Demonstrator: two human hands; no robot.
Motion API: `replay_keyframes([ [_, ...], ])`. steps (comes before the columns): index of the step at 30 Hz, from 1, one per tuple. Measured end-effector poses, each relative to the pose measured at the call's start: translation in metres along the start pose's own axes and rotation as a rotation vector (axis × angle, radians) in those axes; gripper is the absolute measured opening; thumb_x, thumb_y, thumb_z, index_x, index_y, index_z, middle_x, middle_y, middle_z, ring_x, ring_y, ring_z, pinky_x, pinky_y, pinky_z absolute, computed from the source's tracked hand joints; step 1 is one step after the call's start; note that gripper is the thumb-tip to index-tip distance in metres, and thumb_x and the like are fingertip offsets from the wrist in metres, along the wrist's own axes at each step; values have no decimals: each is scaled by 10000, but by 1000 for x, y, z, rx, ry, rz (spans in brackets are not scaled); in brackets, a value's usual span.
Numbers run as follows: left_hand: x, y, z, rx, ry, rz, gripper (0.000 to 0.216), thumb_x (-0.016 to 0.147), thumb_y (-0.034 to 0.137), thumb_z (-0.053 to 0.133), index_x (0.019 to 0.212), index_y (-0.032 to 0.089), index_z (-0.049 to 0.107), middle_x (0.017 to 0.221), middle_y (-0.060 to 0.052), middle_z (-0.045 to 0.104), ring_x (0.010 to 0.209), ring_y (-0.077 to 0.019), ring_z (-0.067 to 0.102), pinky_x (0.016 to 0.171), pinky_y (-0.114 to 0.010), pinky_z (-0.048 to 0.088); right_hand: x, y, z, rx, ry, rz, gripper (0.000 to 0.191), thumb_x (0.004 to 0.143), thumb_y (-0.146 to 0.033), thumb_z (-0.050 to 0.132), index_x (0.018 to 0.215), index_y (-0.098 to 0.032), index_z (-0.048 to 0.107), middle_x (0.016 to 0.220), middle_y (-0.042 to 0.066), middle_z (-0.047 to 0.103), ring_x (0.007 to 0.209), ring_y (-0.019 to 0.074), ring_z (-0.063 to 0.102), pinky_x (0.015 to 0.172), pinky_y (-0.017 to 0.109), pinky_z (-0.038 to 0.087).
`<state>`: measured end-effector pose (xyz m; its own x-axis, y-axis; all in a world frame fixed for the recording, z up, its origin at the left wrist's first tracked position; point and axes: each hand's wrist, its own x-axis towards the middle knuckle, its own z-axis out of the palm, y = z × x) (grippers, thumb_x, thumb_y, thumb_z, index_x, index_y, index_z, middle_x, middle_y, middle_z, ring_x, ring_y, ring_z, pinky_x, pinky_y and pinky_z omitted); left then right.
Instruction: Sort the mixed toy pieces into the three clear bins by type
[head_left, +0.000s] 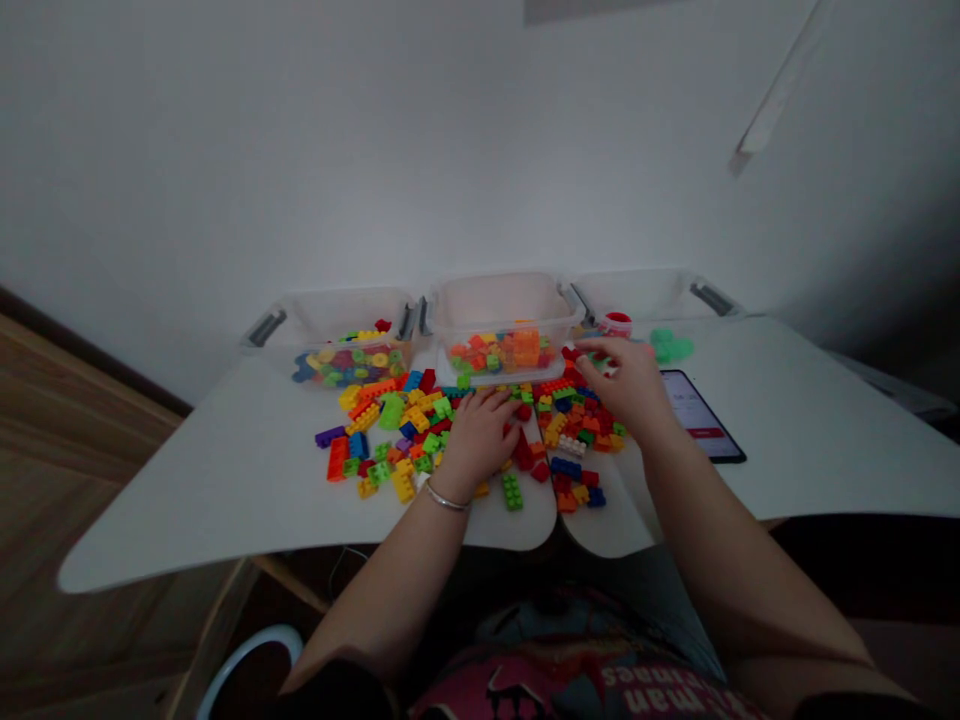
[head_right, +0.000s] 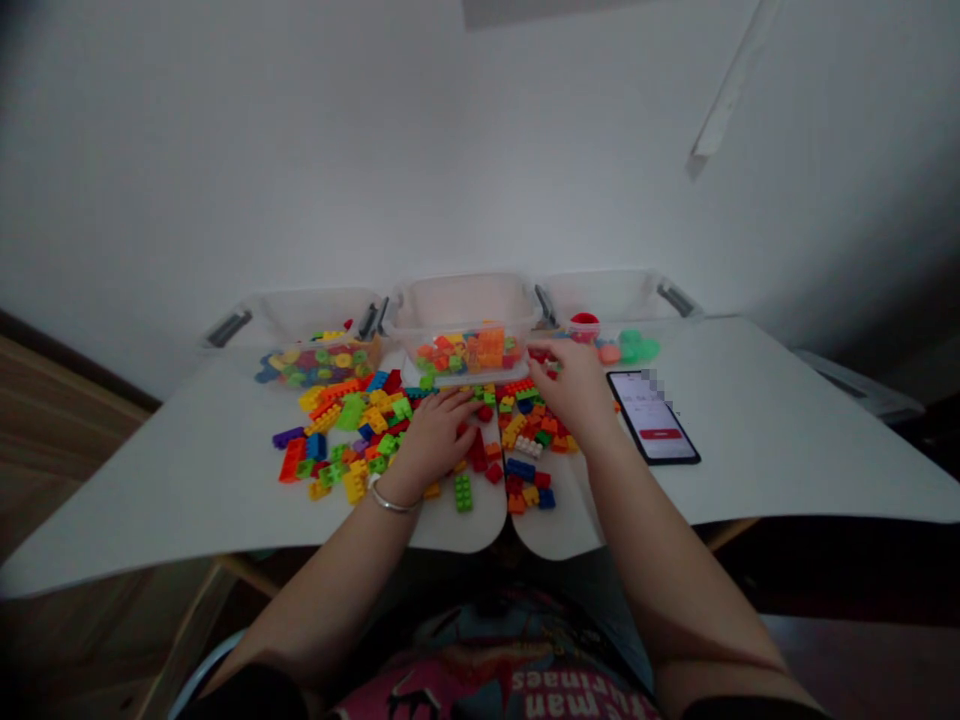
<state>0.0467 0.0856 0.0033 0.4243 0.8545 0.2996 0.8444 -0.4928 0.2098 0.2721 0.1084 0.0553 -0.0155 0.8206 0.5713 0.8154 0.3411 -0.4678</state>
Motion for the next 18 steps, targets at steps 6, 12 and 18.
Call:
replay_keyframes([
  [6, 0, -1, 2, -13, 33, 5, 351, 890, 283, 536, 1215, 236, 660, 1342, -45, 613, 1279, -261, 494, 1100, -462, 386, -41, -3, 11, -297, -329, 66, 270, 866, -357, 580, 1026, -197, 727, 1005, 92, 724, 979, 267, 632, 862, 391, 477],
  [12, 0, -2, 3, -15, 42, 5, 341, 889, 283, 548, 1207, 245, 667, 1332, -50, 618, 1261, -265, 510, 1093, -472, 392, -48, -13, 30, -322, -393, 18, 275, 868, -390, 602, 1020, -193, 720, 1034, 97, 691, 1014, 267, 601, 881, 377, 455],
  [18, 0, -1, 2, -15, 55, 11, 328, 874, 266, 572, 1185, 238, 674, 1321, -54, 623, 1238, -271, 525, 1072, -471, 412, -51, -9, 41, -336, -335, -46, 250, 899, -363, 575, 1023, -190, 708, 1037, 101, 692, 990, 273, 591, 879, 395, 445],
])
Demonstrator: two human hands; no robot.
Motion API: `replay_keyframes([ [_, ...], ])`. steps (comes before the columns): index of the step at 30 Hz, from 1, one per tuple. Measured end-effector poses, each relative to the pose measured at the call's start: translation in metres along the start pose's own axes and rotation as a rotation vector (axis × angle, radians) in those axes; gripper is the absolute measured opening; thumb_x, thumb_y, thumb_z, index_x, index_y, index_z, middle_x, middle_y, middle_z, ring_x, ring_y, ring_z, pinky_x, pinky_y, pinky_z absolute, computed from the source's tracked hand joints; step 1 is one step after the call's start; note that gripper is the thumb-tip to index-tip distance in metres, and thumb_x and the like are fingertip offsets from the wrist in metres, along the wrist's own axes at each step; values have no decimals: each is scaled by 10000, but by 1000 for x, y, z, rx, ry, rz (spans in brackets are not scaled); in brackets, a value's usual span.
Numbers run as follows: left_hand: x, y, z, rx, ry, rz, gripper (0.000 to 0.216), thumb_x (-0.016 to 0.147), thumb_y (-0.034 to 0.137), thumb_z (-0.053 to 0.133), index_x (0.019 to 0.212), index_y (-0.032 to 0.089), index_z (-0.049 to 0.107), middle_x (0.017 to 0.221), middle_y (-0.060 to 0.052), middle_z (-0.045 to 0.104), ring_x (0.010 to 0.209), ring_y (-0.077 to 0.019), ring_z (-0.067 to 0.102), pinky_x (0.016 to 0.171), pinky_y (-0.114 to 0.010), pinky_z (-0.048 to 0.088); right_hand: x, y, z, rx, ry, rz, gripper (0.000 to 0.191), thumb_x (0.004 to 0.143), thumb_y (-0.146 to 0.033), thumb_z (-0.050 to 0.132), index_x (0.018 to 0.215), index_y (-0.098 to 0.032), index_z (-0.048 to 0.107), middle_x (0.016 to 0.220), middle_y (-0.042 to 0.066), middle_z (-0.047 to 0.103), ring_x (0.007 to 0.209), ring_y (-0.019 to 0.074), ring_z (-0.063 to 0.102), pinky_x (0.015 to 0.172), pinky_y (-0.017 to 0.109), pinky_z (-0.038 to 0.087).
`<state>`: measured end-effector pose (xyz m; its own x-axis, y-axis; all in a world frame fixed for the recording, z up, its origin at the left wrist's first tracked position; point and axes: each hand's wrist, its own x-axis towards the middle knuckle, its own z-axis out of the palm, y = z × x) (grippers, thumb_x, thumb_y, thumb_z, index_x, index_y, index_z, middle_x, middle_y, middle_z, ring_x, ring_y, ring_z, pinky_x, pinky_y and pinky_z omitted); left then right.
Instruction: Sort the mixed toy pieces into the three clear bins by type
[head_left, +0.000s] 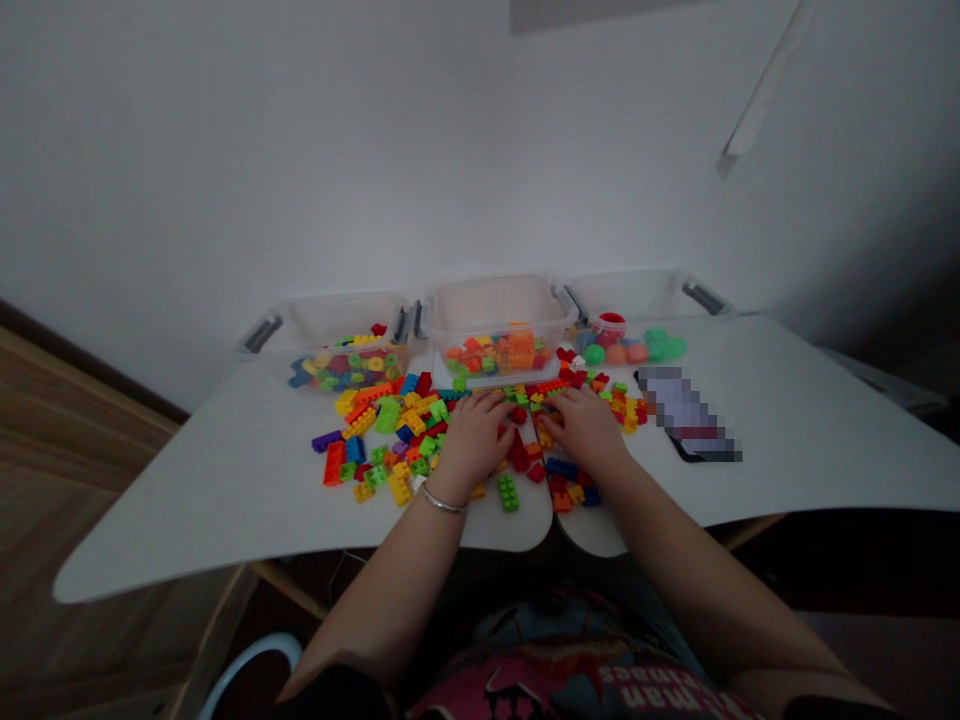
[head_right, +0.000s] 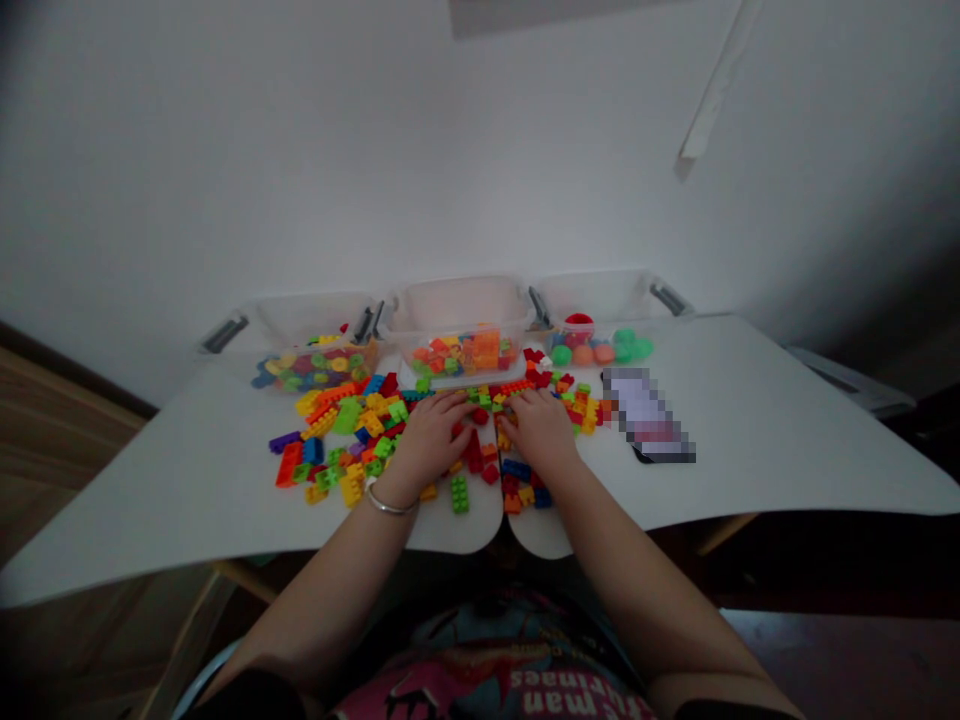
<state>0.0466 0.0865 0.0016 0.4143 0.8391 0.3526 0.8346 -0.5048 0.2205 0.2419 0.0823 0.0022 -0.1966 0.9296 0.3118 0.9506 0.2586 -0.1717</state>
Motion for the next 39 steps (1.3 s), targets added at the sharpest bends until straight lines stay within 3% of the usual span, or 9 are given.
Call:
replay_keyframes([
  [5, 0, -1, 2, -11, 14, -5, 330, 873, 273, 578, 1186, 211, 666, 1317, -71, 623, 1224, -264, 537, 1066, -464, 420, 1, -5, -3, 61, 63, -67, 274, 869, -371, 627, 1068, -197, 699, 1066, 97, 678, 981, 254, 579, 888, 380, 447],
  [9, 0, -2, 3, -12, 8, -4, 318, 863, 264, 589, 1164, 207, 675, 1316, -83, 620, 1230, -261, 534, 1069, -462, 420, 8, -15, -7, 37, -25, -181, 230, 839, -326, 668, 1028, -204, 717, 1025, 85, 680, 983, 255, 573, 882, 369, 452],
  [12, 0, -2, 2, -19, 13, 0, 329, 850, 249, 601, 1170, 218, 674, 1306, -81, 624, 1231, -260, 534, 1073, -459, 419, 13, -21, -3, -3, -63, -188, 245, 829, -329, 677, 1019, -179, 715, 1014, 95, 675, 988, 272, 576, 869, 376, 460],
  [20, 0, -2, 1, -30, 15, -1, 316, 857, 256, 593, 1159, 213, 675, 1302, -76, 628, 1233, -257, 538, 1085, -449, 412, 15, -16, 14, 103, 11, -171, 200, 839, -294, 632, 981, -172, 703, 1001, 101, 674, 978, 264, 580, 880, 381, 467],
  [24, 0, -1, -1, -30, 20, 1, 299, 872, 261, 576, 1143, 195, 681, 1290, -79, 637, 1227, -258, 542, 1085, -447, 412, 14, -11, 14, 284, 113, -102, 192, 813, -268, 635, 974, -172, 676, 973, 93, 688, 956, 244, 598, 884, 378, 477],
  [29, -1, 0, -4, -29, 11, 9, 296, 870, 236, 563, 1136, 191, 685, 1285, -76, 639, 1217, -251, 546, 1082, -434, 415, 22, -1, -12, 509, 358, 7, 215, 827, -325, 585, 990, -198, 642, 921, 75, 676, 856, 215, 614, 796, 368, 509],
  [35, 0, -1, -2, -41, 22, -9, 294, 849, 230, 585, 1124, 212, 689, 1274, -67, 643, 1213, -261, 543, 1070, -451, 422, 72, 9, -47, 729, 611, 60, 292, 875, -392, 518, 1097, -212, 577, 990, 64, 664, 848, 170, 614, 725, 323, 522],
  [39, 0, -2, -1, -44, 21, -3, 294, 854, 234, 579, 1126, 213, 689, 1272, -68, 643, 1214, -258, 543, 1072, -448, 422, 113, -1, -59, 777, 596, 3, 287, 890, -399, 513, 1116, -231, 572, 1057, 56, 676, 914, 164, 615, 798, 332, 513],
])
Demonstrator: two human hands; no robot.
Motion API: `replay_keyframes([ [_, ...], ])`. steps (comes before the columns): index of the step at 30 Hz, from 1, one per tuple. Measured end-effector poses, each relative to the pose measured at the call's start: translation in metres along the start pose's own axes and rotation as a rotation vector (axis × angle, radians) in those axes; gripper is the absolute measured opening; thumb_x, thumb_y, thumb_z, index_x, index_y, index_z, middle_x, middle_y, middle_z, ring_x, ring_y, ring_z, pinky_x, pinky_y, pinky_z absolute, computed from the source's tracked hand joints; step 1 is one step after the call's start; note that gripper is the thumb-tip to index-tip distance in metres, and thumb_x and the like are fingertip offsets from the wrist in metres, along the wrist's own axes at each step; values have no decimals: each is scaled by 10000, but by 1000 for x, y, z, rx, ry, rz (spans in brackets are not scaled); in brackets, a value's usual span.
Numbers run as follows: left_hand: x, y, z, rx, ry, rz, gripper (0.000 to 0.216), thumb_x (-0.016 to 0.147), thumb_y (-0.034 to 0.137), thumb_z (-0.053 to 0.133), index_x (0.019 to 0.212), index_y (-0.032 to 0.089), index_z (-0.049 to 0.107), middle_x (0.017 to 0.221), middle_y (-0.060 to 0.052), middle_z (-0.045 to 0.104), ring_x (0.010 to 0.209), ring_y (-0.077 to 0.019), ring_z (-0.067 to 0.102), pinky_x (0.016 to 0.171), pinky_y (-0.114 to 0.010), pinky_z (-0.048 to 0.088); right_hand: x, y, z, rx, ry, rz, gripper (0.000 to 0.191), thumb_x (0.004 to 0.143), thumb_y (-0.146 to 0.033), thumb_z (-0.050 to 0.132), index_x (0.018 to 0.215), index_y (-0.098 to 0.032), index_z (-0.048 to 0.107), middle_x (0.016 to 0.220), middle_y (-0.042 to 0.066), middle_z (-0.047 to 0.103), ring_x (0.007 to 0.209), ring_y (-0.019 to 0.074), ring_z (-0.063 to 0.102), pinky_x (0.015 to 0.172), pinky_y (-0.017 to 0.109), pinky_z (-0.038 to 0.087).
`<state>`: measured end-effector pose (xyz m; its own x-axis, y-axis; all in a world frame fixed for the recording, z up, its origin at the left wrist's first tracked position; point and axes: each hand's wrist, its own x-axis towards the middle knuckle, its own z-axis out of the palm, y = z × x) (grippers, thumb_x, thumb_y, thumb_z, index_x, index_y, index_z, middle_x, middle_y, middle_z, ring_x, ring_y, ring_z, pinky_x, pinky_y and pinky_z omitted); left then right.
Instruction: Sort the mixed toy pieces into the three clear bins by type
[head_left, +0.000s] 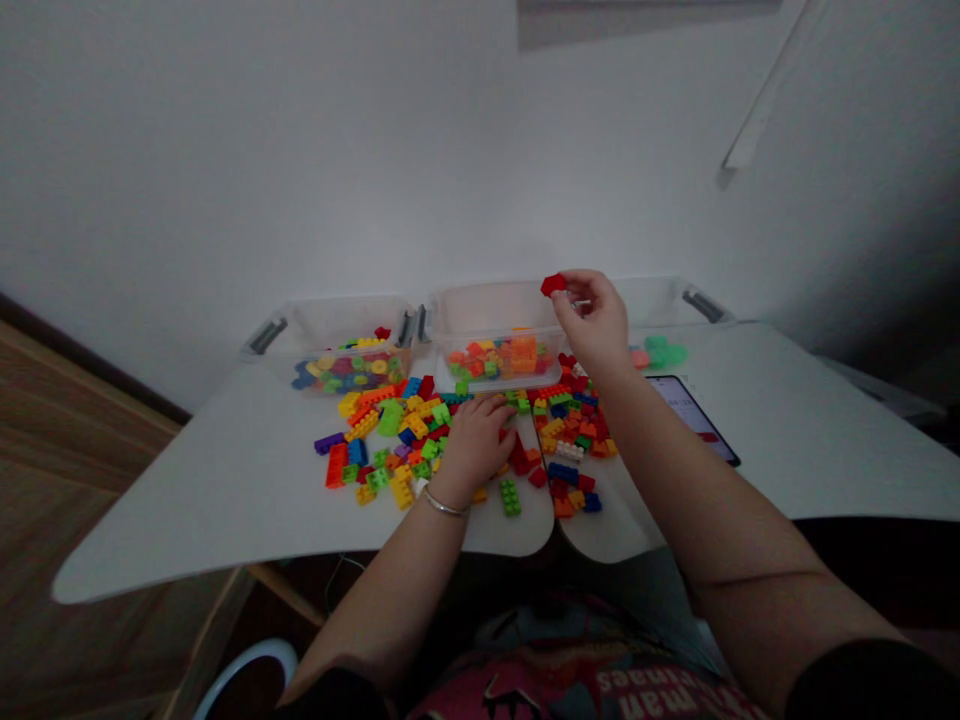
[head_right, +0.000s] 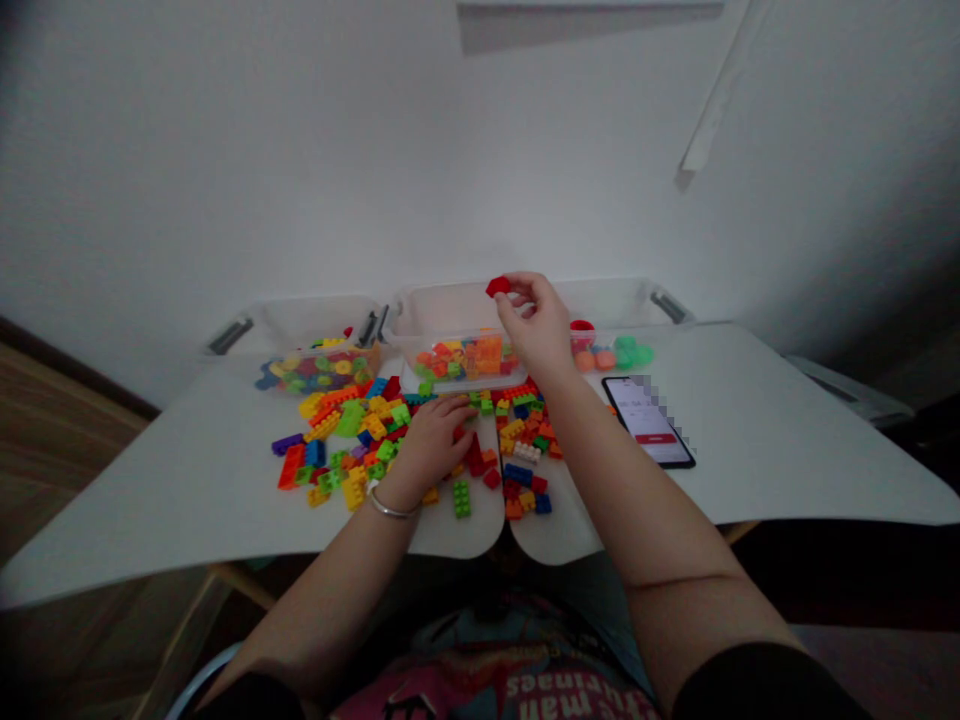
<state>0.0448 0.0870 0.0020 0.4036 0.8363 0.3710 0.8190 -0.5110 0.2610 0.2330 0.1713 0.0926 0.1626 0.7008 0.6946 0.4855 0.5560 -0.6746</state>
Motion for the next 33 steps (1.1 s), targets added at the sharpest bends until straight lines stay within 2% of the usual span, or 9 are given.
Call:
replay_keyframes([
  [3, 0, 0, 0, 2, 1, 0, 291, 861, 244, 576, 1127, 206, 689, 1275, -69, 642, 1210, -257, 545, 1071, -444, 422, 18, -7, 20, 30, -64, 10, 271, 887, -370, 525, 1094, -207, 588, 1060, 54, 686, 901, 151, 622, 831, 333, 507],
  [7, 0, 0, 0, 7, -1, 2, 292, 854, 235, 583, 1122, 199, 691, 1284, -69, 639, 1213, -264, 542, 1066, -446, 425, 26, -17, 39, -10, -167, 54, 233, 860, -302, 571, 1037, -163, 634, 1010, 67, 707, 878, 155, 638, 846, 333, 502],
  [11, 0, 0, -1, 12, -12, 2, 296, 856, 248, 584, 1129, 206, 689, 1285, -70, 637, 1205, -263, 547, 1063, -448, 427, 21, -25, 43, -259, -344, 181, 206, 829, -330, 627, 954, -184, 701, 939, 62, 728, 848, 195, 657, 836, 373, 504],
  [14, 0, -1, -1, 16, -10, 11, 293, 855, 251, 585, 1123, 200, 691, 1279, -71, 640, 1202, -262, 548, 1067, -443, 423, 16, -29, 41, -464, -414, 226, 225, 831, -374, 630, 942, -208, 734, 933, 68, 737, 888, 236, 666, 851, 405, 502],
  [18, 0, -1, 1, 13, -1, 15, 290, 848, 245, 593, 1116, 204, 693, 1273, -73, 642, 1202, -259, 548, 1069, -439, 422, 13, -27, 39, -563, -427, 180, 291, 864, -412, 588, 1001, -207, 743, 951, 94, 737, 935, 276, 668, 869, 446, 497],
  [25, 0, -2, 1, 4, 4, 11, 282, 854, 242, 585, 1111, 207, 695, 1266, -66, 647, 1199, -256, 551, 1068, -440, 423, 6, -24, 30, -391, -340, 12, 277, 880, -308, 553, 1081, -191, 706, 978, 70, 730, 945, 233, 655, 910, 406, 479],
  [30, 0, 1, -2, -8, -6, 2, 291, 852, 236, 587, 1120, 202, 695, 1278, -70, 644, 1211, -255, 546, 1074, -445, 423, -27, -24, 3, -322, -254, -85, 274, 878, -251, 496, 1036, -185, 710, 1026, 76, 722, 965, 213, 632, 931, 367, 466],
  [33, 0, 2, -3, -10, -13, 2, 296, 848, 226, 586, 1122, 215, 697, 1275, -68, 648, 1216, -250, 547, 1079, -448, 423, -54, -9, -16, -341, -313, -68, 257, 868, -263, 509, 1002, -197, 718, 1009, 79, 731, 939, 223, 638, 893, 375, 477],
])
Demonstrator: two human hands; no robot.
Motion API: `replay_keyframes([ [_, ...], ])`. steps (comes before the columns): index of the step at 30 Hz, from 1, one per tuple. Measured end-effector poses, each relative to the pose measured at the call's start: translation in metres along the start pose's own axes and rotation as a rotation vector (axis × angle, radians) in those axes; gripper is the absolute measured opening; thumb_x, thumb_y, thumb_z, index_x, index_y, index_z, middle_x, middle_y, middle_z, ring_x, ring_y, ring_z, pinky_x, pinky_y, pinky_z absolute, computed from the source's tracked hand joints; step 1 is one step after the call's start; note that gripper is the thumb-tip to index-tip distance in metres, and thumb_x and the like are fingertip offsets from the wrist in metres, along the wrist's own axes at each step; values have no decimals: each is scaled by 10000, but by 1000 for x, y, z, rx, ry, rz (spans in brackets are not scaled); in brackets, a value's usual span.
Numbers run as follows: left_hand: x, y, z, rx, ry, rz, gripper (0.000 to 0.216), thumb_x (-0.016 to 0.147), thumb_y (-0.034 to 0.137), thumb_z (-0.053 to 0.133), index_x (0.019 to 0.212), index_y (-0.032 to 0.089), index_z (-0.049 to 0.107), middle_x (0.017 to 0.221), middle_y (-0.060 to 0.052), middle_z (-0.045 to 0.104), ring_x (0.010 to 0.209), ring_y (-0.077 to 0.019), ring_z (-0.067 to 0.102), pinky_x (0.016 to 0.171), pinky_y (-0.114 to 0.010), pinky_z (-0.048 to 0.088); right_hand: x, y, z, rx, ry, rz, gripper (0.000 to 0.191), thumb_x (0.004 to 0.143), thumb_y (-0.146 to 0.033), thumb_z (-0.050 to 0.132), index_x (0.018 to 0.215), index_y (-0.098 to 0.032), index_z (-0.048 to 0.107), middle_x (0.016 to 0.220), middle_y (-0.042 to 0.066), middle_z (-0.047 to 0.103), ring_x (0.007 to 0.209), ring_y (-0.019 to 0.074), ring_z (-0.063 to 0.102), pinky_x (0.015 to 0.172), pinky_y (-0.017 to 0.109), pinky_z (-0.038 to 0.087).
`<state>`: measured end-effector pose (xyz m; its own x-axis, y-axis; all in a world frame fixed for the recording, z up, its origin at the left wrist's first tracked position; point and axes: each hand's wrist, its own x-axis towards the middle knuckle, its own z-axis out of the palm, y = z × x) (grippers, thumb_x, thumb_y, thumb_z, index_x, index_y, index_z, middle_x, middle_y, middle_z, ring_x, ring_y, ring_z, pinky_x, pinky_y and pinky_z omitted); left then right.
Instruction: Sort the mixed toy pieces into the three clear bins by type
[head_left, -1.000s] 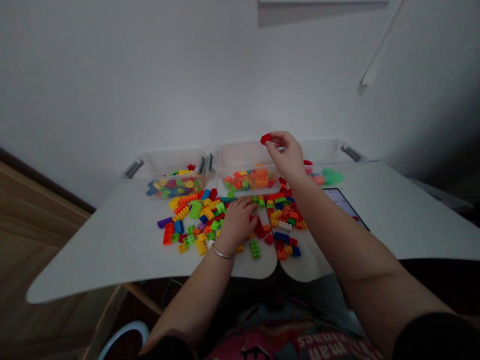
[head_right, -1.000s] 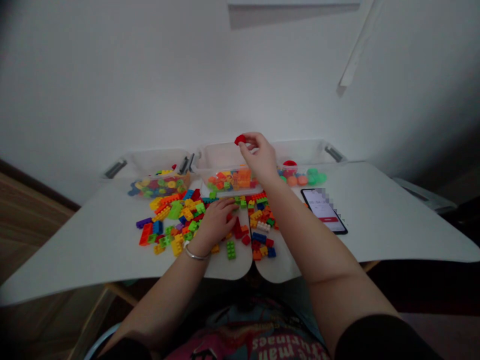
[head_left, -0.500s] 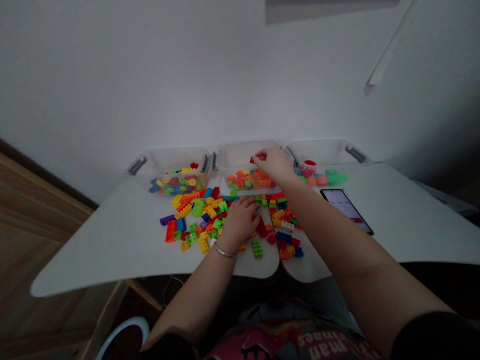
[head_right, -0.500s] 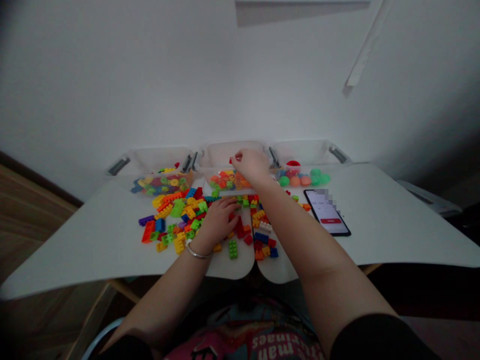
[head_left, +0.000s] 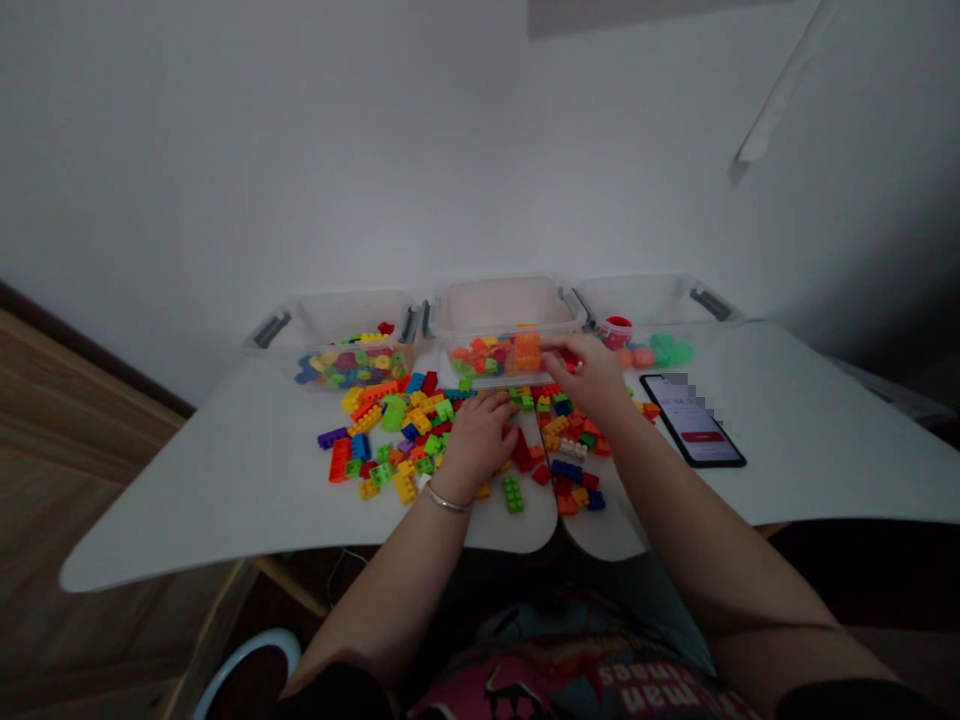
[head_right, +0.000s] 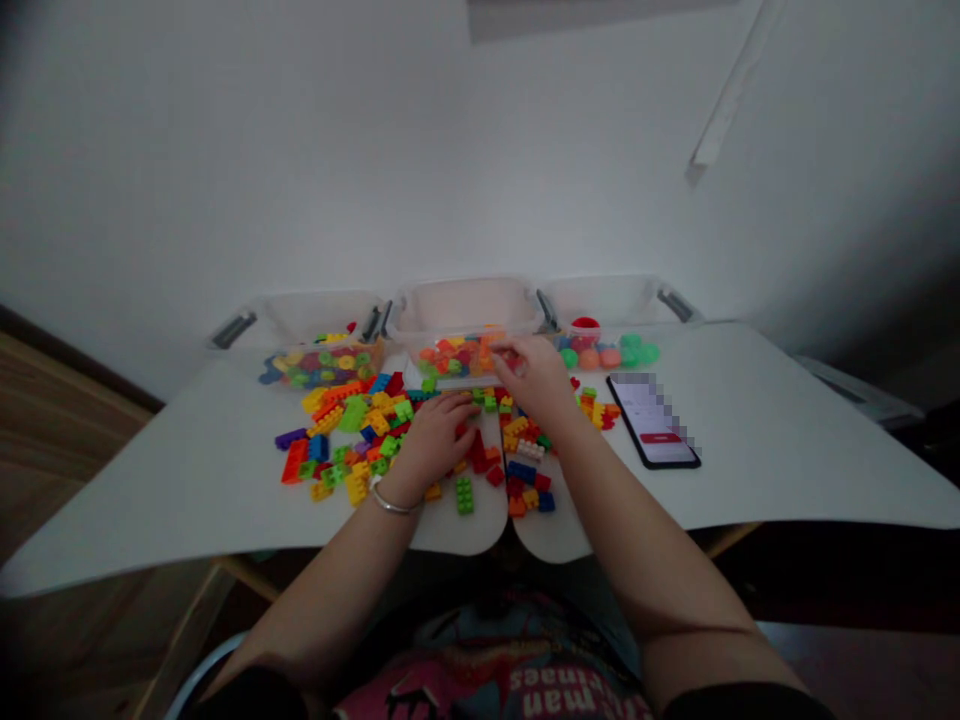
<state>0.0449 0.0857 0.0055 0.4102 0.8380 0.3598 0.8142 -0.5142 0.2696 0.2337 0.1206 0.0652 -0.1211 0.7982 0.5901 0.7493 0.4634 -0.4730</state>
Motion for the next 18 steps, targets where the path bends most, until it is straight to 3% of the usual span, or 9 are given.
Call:
replay_keyframes([
  [4, 1, -1, 2, 0, 5, 6, 295, 855, 227, 571, 1118, 215, 703, 1269, -71, 652, 1218, -248, 548, 1087, -453, 419, -35, 25, 6, -107, -176, 48, 222, 857, -274, 566, 985, -189, 726, 993, 80, 737, 956, 234, 638, 892, 377, 470],
  [8, 1, -3, 5, 6, 11, 9, 291, 869, 240, 559, 1120, 209, 703, 1268, -68, 653, 1222, -242, 547, 1093, -435, 414, -53, 32, 19, -251, -304, 54, 256, 836, -372, 639, 1004, -198, 724, 1013, 73, 723, 973, 258, 614, 896, 394, 452],
  [13, 1, -5, 6, 8, 0, 3, 300, 862, 251, 572, 1132, 208, 698, 1284, -70, 643, 1230, -246, 541, 1097, -445, 409, -60, 27, 25, -333, -308, 13, 411, 789, -536, 683, 1040, -213, 716, 1010, 86, 705, 990, 278, 589, 901, 410, 426],
  [18, 1, -5, 7, 11, 0, -2, 296, 869, 260, 566, 1131, 219, 697, 1287, -65, 642, 1228, -247, 542, 1092, -452, 411, -60, 23, 25, -355, -308, -20, 417, 794, -533, 677, 1055, -209, 704, 1015, 96, 709, 1023, 286, 574, 940, 434, 397],
])
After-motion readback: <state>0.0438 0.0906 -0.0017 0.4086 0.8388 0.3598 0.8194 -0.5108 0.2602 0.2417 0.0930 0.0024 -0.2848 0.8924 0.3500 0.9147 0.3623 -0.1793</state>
